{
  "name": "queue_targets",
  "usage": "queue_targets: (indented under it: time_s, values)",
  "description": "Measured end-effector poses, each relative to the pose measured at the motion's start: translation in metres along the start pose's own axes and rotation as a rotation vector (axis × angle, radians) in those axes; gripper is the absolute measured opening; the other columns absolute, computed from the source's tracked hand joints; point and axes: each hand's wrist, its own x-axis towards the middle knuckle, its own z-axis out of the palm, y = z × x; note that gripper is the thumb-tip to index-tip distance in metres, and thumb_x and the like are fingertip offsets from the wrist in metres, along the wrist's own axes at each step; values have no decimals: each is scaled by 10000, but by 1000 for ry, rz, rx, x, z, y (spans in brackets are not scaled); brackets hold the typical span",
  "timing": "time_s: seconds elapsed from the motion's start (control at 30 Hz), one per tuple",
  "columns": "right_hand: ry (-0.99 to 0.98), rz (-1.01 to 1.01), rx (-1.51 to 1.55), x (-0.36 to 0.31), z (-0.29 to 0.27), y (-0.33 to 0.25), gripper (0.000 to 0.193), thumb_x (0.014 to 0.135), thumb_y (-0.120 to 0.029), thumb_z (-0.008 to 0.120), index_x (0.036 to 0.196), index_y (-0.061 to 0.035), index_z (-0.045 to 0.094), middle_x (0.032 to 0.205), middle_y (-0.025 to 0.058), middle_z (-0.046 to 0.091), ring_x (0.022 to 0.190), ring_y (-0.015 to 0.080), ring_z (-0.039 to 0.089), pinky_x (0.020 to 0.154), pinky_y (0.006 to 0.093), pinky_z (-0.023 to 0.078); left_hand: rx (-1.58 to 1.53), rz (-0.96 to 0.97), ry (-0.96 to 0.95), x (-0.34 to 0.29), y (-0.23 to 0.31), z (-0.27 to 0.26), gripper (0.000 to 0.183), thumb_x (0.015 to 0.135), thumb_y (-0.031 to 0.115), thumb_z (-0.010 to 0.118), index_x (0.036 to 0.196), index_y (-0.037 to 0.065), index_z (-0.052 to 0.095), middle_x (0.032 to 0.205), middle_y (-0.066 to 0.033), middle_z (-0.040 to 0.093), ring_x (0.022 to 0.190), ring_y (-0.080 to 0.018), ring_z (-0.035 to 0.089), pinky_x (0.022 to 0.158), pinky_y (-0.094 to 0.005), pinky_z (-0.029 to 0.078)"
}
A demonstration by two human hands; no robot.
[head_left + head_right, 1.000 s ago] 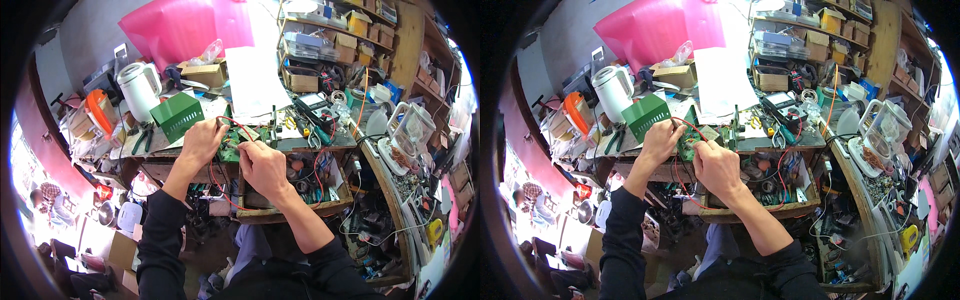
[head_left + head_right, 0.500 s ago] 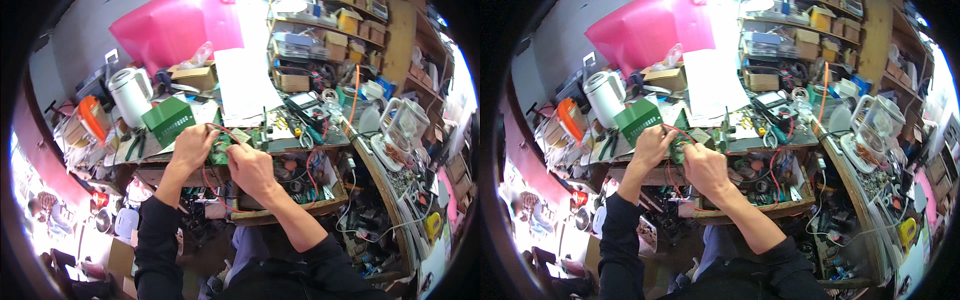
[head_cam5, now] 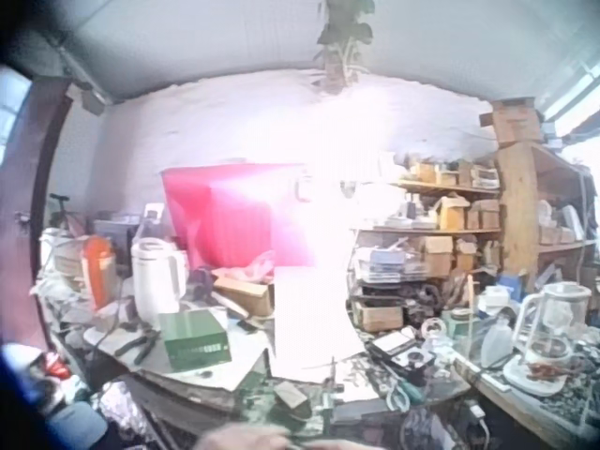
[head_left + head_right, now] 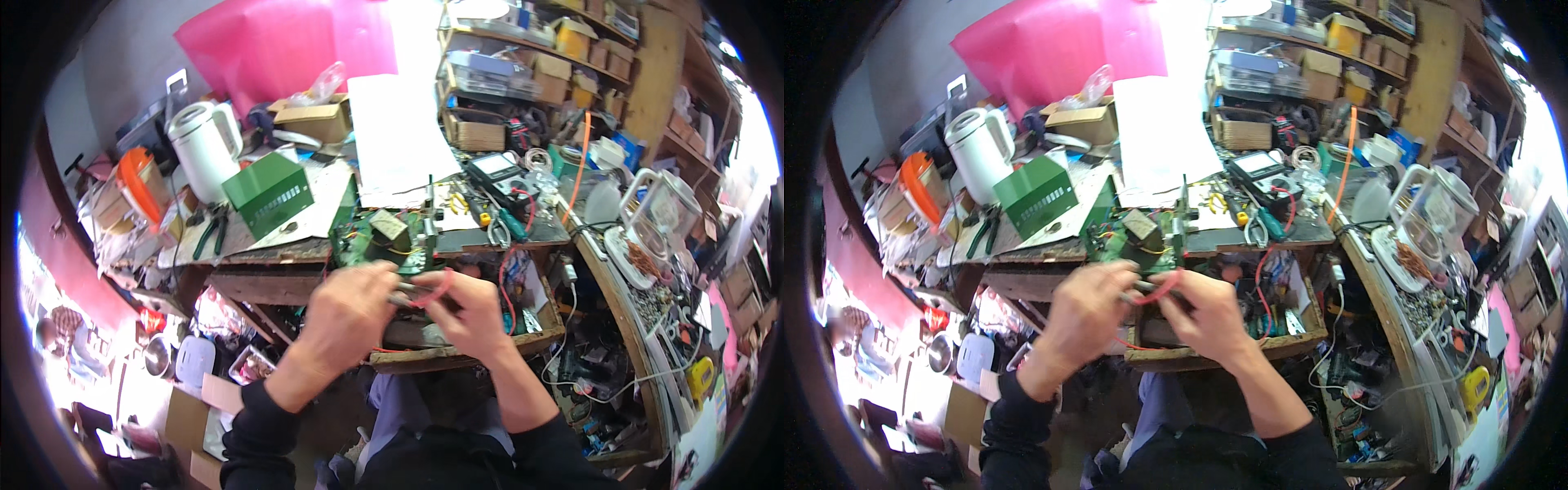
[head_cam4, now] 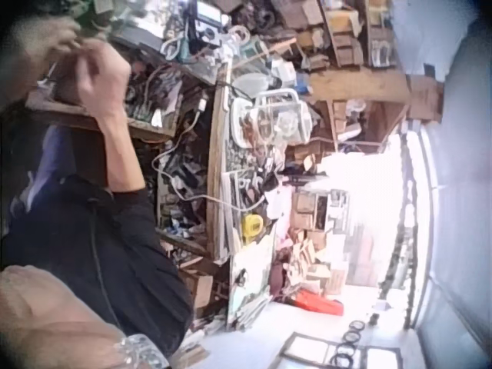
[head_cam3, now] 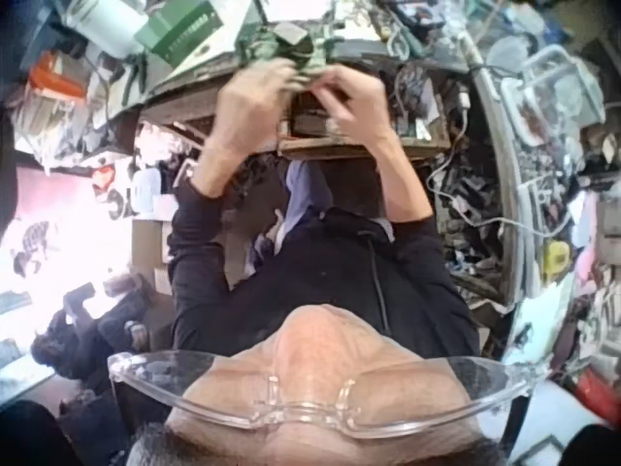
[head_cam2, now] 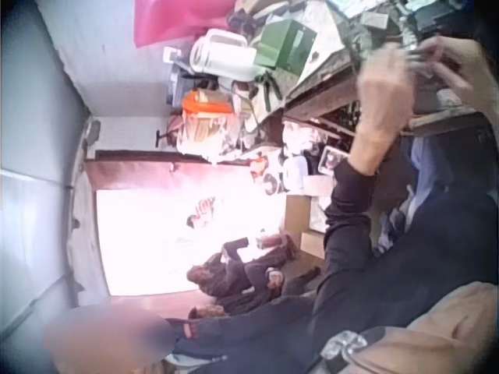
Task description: The person works at a cluttered electronics workbench, handling a green circuit board and connecting wires. They use a soldering iron to solder components and wires to the board, then set the soldering iron down and continue adjusting connections by hand.
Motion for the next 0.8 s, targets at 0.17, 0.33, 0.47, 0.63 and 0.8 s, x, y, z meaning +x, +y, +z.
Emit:
queue_targets:
  time_s: [0.17,0.33,0.47,0.63,0.8]
  values:
    - [-212,186,21,-28,-28,-12,341,895,-76,787,1226,-23,724,841,85,722,657,147,647,604,283,496,-234,-163,-250,-39,28,62,233,911,121,681,1097,0,613,957,-183,681,895,-376,682,783,-489,550]
    - [-105,263,90,-45,-31,20,98,920,-23,752,995,39,763,902,126,775,780,153,724,700,295,563,-364,-197,-253,-45,44,110,228,976,207,689,1083,24,604,913,-182,656,859,-376,680,712,-485,548]
    - [41,488,149,-54,-44,43,99,960,-79,721,952,18,736,814,-8,696,744,60,608,675,252,497,-370,-197,-151,-41,47,117,319,986,222,690,1230,27,625,1011,-170,691,932,-366,686,796,-459,559]
    - [217,723,231,-54,-74,100,151,996,-132,697,918,-6,723,783,-46,636,668,26,505,600,238,411,-343,-287,2,-64,23,116,246,960,165,708,1166,30,696,1115,-157,731,1020,-354,689,893,-444,555]
    - [-74,621,-897,-66,-69,112,355,928,-347,760,1072,-23,734,870,213,713,883,478,705,783,559,550,-288,-499,211,-81,5,88,140,915,42,732,1051,10,730,1061,-146,737,1008,-335,698,891,-415,556]
